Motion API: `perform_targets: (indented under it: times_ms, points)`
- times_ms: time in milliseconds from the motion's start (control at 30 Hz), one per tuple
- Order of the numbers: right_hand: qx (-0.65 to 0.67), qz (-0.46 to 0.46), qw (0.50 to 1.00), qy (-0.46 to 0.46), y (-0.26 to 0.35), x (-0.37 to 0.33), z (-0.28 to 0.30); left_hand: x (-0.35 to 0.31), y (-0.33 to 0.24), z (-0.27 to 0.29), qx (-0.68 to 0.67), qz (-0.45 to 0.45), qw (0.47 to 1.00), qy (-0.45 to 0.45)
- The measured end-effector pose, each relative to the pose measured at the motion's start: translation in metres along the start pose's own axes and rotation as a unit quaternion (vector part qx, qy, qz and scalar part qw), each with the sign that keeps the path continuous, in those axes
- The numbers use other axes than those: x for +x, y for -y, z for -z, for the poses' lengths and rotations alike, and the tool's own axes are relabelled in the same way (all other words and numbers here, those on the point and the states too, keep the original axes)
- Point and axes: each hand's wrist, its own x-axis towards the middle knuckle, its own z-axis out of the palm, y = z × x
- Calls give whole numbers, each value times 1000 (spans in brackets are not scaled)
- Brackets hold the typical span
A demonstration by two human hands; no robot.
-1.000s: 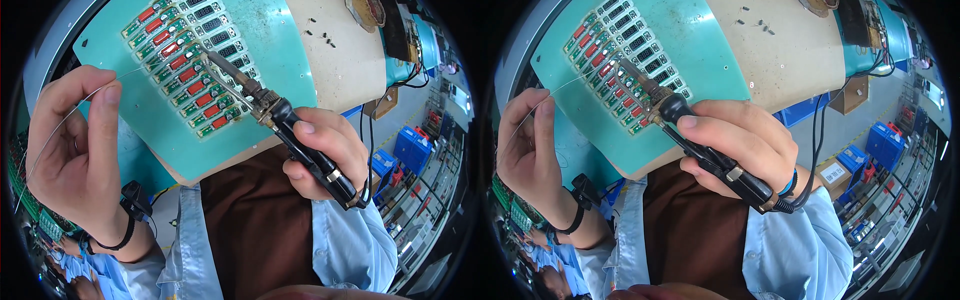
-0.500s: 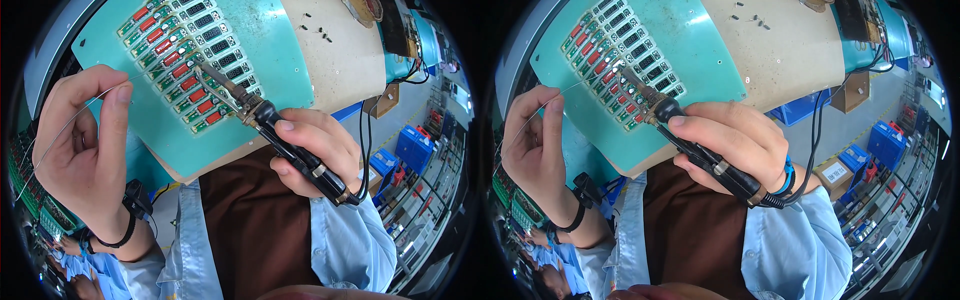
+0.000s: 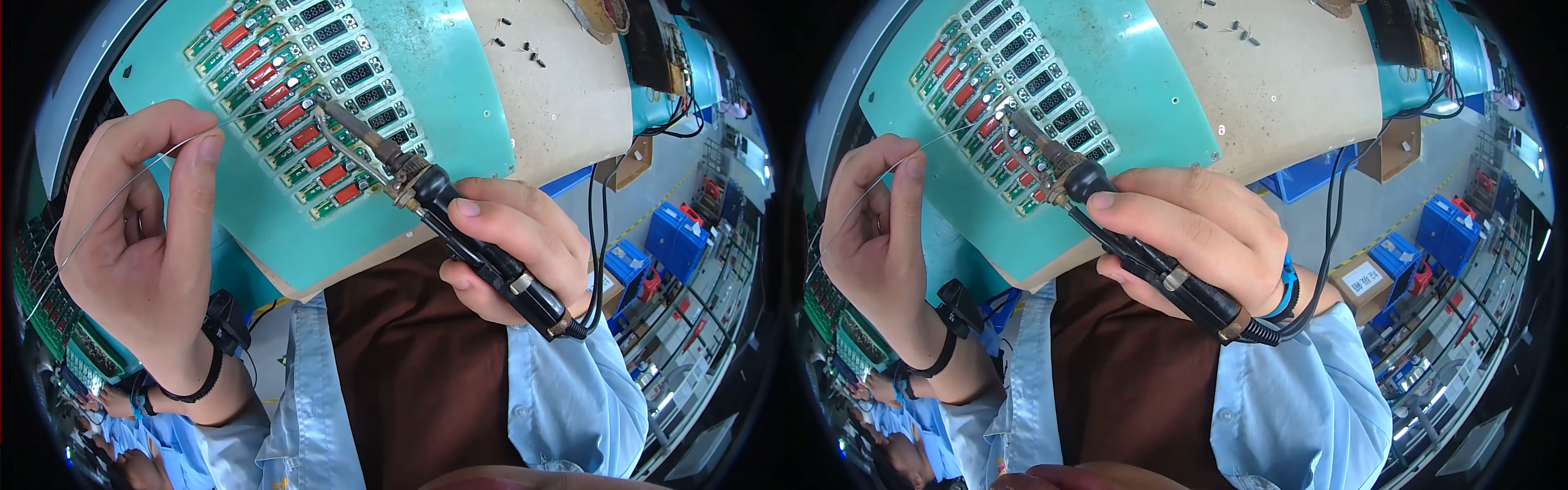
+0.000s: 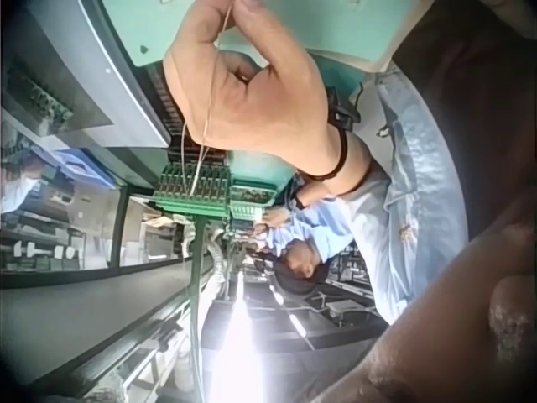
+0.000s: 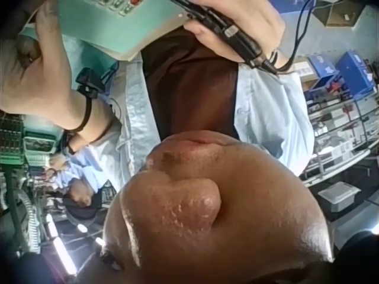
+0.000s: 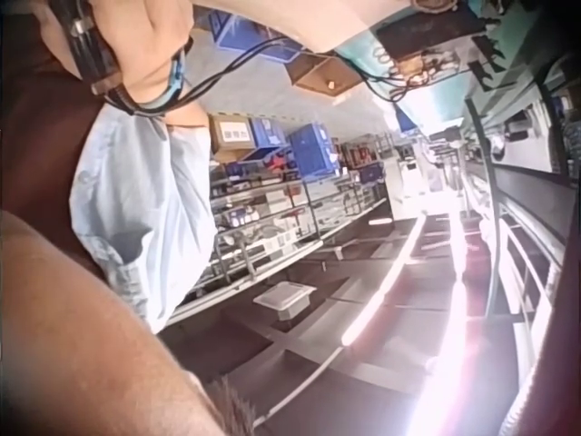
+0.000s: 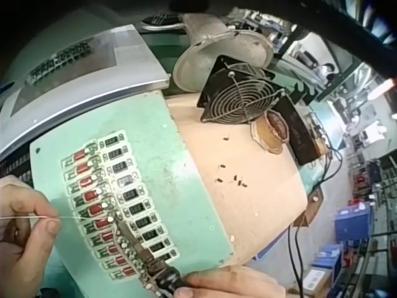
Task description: The person opens a fixture, places a circuit board inside, and closes the lid before opening it again to remove the board. They then use a soldering iron and solder wire to solder components onto the board.
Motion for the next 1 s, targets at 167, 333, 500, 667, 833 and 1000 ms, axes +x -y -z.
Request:
perform_targets:
  times_ms: [167,333,500,667,833,1000]
  points:
    - [-5,12,1000,12,-1,0,3,-1,0,-1,3,-13,1000,-29]
    - [-16,29,998,47,-1,-2,8,-4,4,2,1,-19,999,-30]
    - [4,15,1000,-14,2,-6,5,-8,0,1,-3,-17,999,-33]
    - [-5,12,1000,-12,3,-13,7,-12,-6,0,8,-8,1000,-13]
    - [-8,35,999,41,-4,-18,10,-13,-3,-5,3,-30,999,-12]
    - [-7,32,999,1,-3,-16,2,-13,-3,-6,-1,-34,999,-15]
